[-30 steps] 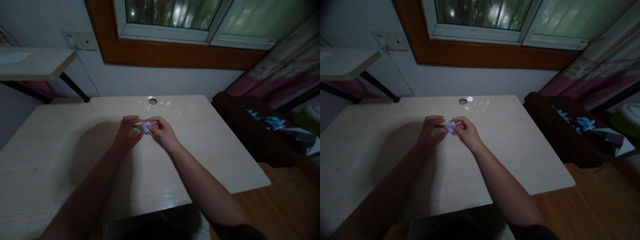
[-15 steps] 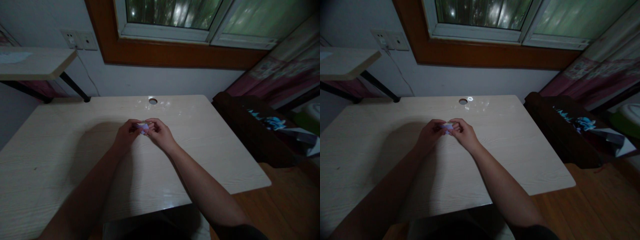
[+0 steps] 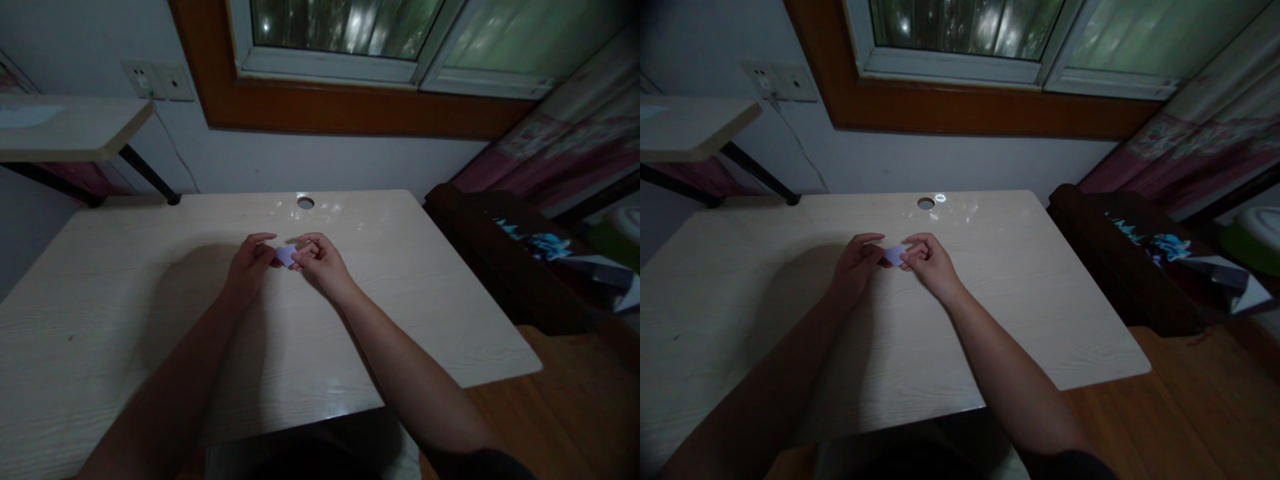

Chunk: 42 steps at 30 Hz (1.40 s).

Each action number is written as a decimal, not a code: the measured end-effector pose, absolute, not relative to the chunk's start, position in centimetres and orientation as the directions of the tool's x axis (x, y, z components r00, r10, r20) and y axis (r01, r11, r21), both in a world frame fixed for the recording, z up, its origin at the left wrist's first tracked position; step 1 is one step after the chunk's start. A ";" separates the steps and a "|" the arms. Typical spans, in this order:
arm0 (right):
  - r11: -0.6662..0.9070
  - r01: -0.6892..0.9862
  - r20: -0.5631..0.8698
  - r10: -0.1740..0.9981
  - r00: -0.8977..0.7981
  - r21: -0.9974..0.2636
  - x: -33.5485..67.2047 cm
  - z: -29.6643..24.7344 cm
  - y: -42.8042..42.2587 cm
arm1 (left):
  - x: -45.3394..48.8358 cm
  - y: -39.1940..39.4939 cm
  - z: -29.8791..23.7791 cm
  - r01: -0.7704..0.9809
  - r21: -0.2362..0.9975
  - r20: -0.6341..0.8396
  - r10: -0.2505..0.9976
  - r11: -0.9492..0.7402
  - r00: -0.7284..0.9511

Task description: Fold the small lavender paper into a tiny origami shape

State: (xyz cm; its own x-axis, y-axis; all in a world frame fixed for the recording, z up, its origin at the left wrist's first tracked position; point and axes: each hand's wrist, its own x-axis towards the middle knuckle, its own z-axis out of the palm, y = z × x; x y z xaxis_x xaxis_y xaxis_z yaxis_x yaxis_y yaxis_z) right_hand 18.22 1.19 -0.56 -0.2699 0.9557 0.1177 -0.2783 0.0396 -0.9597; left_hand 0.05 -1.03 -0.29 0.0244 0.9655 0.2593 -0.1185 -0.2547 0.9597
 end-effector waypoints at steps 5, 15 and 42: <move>0.041 -0.273 0.114 0.959 -0.258 -0.961 18.3 -0.5 1.2 | 0.1 -1.2 0.0 -0.081 0.966 0.250 0.968 -0.247 0.021; 0.026 -0.243 0.096 0.954 -0.282 -0.970 18.9 0.1 1.2 | -0.1 -0.9 -0.6 -0.016 0.961 0.278 0.957 -0.277 0.083; 0.293 0.047 0.263 0.909 -0.323 -0.955 19.5 0.3 0.8 | 0.1 -0.7 -0.3 -0.073 0.992 0.111 0.992 -0.107 0.054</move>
